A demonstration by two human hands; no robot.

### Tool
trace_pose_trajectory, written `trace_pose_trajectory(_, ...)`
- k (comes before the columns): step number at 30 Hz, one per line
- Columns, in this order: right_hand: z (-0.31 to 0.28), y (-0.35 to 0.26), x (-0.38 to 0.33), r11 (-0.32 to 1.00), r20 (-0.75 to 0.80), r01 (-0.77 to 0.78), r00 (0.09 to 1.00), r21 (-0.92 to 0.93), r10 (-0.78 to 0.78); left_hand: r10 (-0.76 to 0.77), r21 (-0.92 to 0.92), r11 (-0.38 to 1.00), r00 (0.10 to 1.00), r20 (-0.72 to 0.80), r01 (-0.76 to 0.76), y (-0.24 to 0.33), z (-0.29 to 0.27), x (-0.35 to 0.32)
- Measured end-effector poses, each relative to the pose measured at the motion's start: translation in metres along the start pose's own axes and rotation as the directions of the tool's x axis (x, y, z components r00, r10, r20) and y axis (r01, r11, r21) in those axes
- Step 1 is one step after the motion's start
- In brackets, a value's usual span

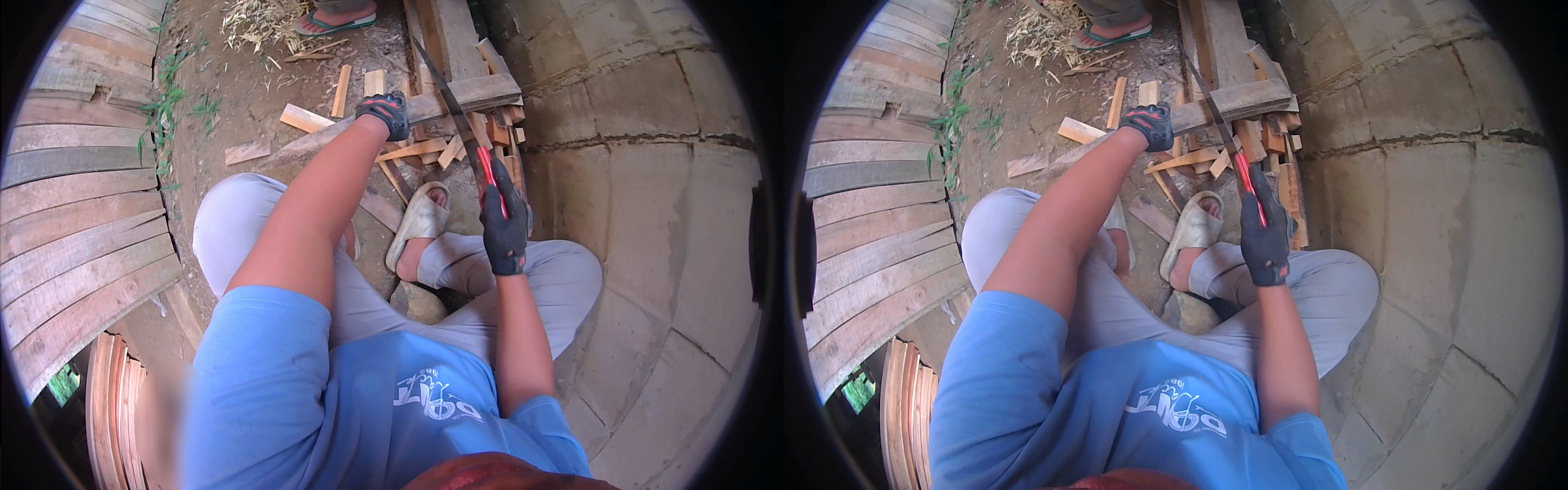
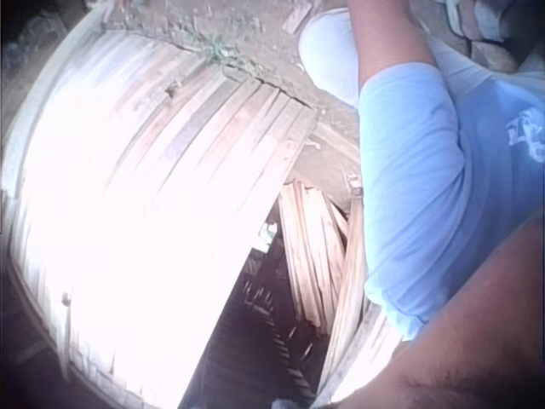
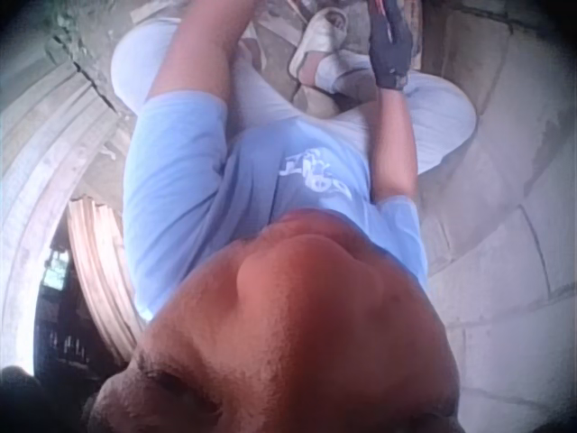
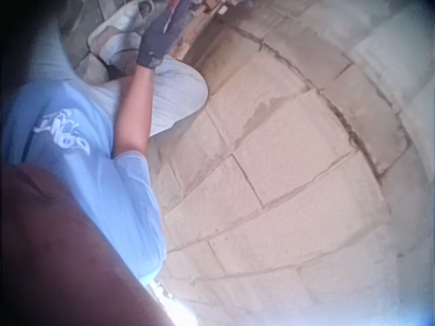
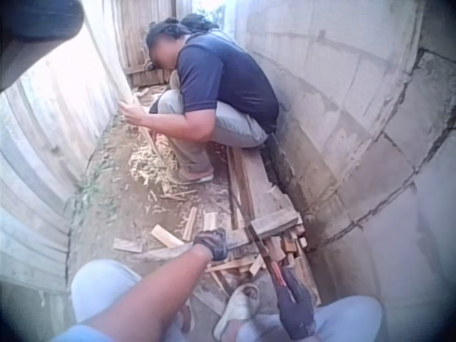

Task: The person sits on the ground and uses a hand saw to cut small pieces of wood. They hold the wood with one hand and saw with the other, occasionally adjusting the wood's position.

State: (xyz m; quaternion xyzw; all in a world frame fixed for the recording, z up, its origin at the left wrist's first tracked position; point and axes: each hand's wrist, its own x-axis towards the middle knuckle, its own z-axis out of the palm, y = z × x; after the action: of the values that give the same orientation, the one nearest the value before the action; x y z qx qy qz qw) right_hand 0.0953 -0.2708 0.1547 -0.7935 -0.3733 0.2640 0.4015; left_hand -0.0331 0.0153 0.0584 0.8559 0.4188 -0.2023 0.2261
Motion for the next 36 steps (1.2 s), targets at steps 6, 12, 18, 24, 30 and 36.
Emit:
trace_pose_trajectory(6,-0.040,-0.014,-0.063,0.986,0.008,-0.041,0.999,-0.161,0.043,0.038,-0.015,0.999,0.996,-0.078,-0.039,-0.005,0.006,-0.002)
trace_pose_trajectory(12,-0.023,-0.019,-0.041,0.980,0.009,0.055,0.998,-0.189,-0.054,0.058,0.006,0.998,0.995,-0.076,-0.058,-0.008,0.002,0.004)
trace_pose_trajectory(18,0.036,0.007,0.034,0.925,-0.062,0.333,0.935,-0.182,-0.349,0.002,-0.020,1.000,0.996,-0.084,-0.003,-0.008,0.015,0.007)
trace_pose_trajectory(24,0.064,-0.017,0.100,0.975,0.014,0.159,0.987,-0.153,-0.159,0.009,-0.022,1.000,0.997,-0.079,-0.011,-0.005,0.007,0.005)
trace_pose_trajectory(30,0.047,0.001,0.076,0.969,-0.022,0.224,0.974,-0.108,-0.227,0.031,-0.001,1.000,0.997,-0.077,-0.031,-0.004,0.008,0.008)
trace_pose_trajectory(36,-0.019,-0.011,-0.021,0.988,0.019,-0.004,1.000,-0.154,0.007,0.037,-0.061,0.997,0.995,-0.096,-0.043,-0.006,0.009,0.002)
